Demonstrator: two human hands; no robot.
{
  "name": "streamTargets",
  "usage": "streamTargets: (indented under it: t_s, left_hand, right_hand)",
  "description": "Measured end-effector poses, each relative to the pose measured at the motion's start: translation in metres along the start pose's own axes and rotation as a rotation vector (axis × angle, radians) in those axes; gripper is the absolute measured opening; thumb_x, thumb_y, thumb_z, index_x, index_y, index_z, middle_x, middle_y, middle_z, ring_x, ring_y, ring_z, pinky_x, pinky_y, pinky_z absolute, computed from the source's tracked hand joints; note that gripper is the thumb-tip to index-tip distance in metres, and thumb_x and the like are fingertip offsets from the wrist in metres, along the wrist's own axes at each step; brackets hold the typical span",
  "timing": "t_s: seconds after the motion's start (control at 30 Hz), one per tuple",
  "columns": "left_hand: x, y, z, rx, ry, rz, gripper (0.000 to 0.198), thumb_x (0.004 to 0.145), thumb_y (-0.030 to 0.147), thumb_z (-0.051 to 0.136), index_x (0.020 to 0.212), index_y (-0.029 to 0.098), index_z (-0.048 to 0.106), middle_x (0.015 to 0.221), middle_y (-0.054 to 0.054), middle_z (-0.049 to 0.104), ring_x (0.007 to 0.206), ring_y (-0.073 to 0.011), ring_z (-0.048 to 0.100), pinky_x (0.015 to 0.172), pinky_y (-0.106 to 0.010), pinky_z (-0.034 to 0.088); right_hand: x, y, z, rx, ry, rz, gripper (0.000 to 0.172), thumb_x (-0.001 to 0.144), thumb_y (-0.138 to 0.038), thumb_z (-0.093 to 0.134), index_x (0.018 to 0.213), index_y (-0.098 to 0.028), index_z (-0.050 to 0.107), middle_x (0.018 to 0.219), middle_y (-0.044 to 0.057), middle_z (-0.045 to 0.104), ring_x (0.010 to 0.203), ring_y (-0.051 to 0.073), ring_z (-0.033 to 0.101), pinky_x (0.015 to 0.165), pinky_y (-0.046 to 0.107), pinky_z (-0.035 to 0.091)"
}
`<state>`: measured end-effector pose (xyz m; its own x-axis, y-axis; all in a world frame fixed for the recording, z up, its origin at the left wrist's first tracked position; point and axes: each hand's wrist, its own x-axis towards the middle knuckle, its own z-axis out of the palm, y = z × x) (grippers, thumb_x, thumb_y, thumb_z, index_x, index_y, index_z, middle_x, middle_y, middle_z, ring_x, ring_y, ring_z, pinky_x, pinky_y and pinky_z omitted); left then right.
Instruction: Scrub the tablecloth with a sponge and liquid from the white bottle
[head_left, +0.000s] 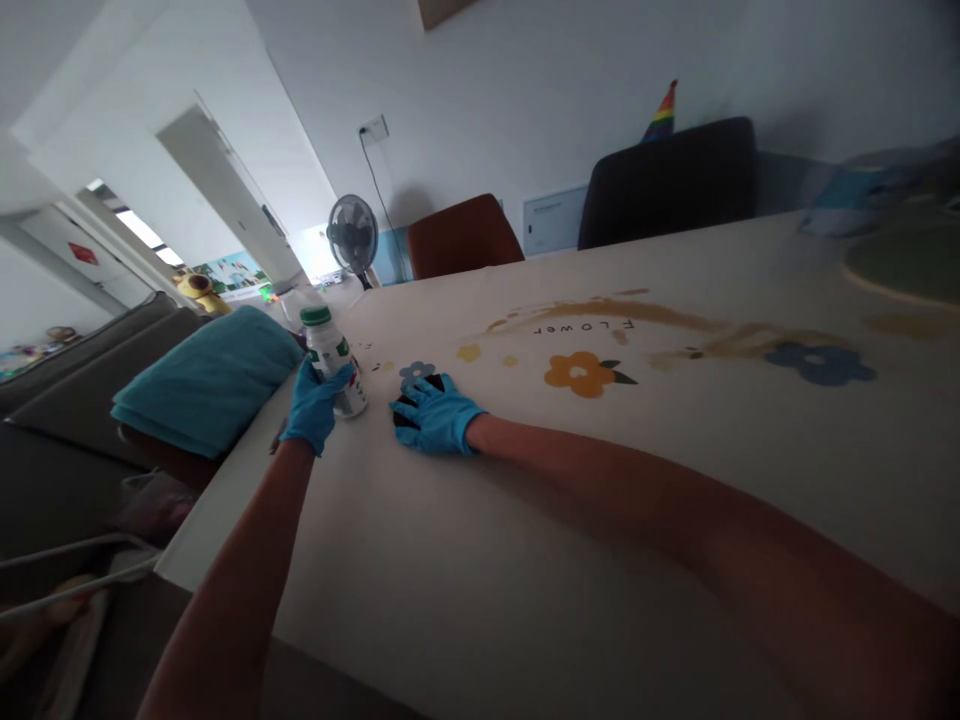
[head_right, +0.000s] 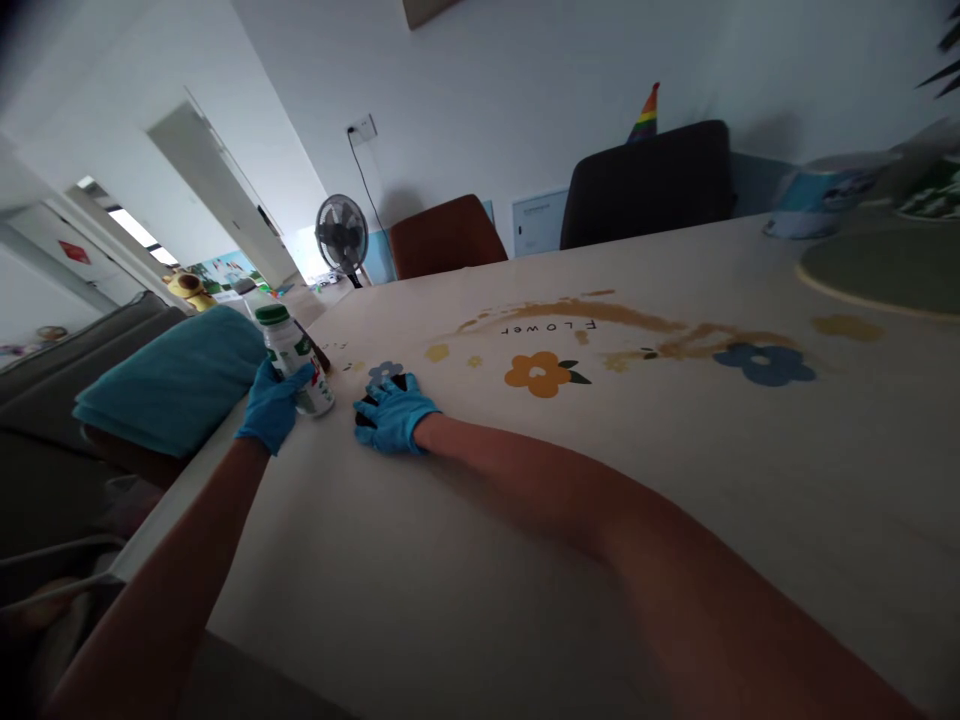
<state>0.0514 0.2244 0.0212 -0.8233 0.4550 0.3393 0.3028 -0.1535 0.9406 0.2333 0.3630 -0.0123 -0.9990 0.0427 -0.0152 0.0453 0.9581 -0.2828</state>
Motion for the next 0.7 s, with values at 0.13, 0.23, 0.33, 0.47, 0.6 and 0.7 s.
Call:
streamTargets:
  t_s: [0.13,0.23,0.33,0.47,0.6,0.7]
  left_hand:
    - [0.001,-0.003,-0.013,0.013,0.033,0.011,0.062,0.048,0.039,0.096,0.096,0.02,0.062,0.106,-0.008,0.072,0.09,-0.0203,0.067,0.089,-0.037,0.058]
    - [-0.003,-0.003,-0.022,-0.014,0.041,0.02,0.062,0.048,0.04,0.097,0.093,0.021,0.06,0.104,-0.007,0.072,0.093,-0.0217,0.067,0.092,-0.039,0.058]
    - [-0.007,-0.004,-0.025,-0.047,0.052,0.014,0.066,0.043,0.04,0.098,0.093,0.022,0.06,0.103,-0.007,0.072,0.095,-0.0226,0.067,0.095,-0.04,0.057]
    - [-0.011,-0.004,-0.021,-0.049,0.059,-0.015,0.063,0.045,0.039,0.096,0.093,0.021,0.059,0.101,-0.006,0.071,0.095,-0.0215,0.067,0.096,-0.039,0.056]
    - [-0.029,0.008,-0.023,0.014,0.053,-0.031,0.05,0.051,0.037,0.091,0.086,0.019,0.061,0.093,-0.001,0.071,0.086,-0.0178,0.065,0.082,-0.031,0.056]
    - [-0.056,0.021,-0.038,0.163,0.111,0.019,0.036,0.055,0.04,0.086,0.078,0.021,0.066,0.073,0.005,0.065,0.069,-0.0131,0.053,0.06,-0.022,0.045]
  right_hand:
    - [-0.053,0.009,0.001,0.008,0.001,-0.031,0.073,0.101,-0.06,0.04,0.164,-0.023,0.038,0.17,0.012,0.03,0.158,0.04,0.02,0.125,0.068,0.007]
    - [-0.097,0.022,0.0,0.0,0.02,-0.014,0.07,0.102,-0.059,0.04,0.163,-0.024,0.04,0.169,0.011,0.032,0.158,0.039,0.022,0.126,0.068,0.008]
    - [-0.145,0.039,0.001,-0.011,0.058,0.035,0.069,0.101,-0.059,0.041,0.161,-0.025,0.044,0.168,0.009,0.035,0.157,0.038,0.025,0.128,0.065,0.009]
    - [-0.211,0.071,0.004,-0.027,0.138,0.181,0.066,0.101,-0.063,0.038,0.158,-0.03,0.049,0.164,0.006,0.042,0.156,0.037,0.028,0.128,0.066,0.012]
    - [-0.29,0.102,0.003,-0.098,0.182,0.439,0.069,0.1,-0.065,0.035,0.159,-0.031,0.046,0.165,0.005,0.041,0.156,0.036,0.027,0.127,0.065,0.017]
    - [-0.353,0.117,-0.002,-0.143,0.186,0.638,0.074,0.1,-0.065,0.03,0.161,-0.025,0.044,0.167,0.009,0.037,0.156,0.037,0.028,0.127,0.065,0.019]
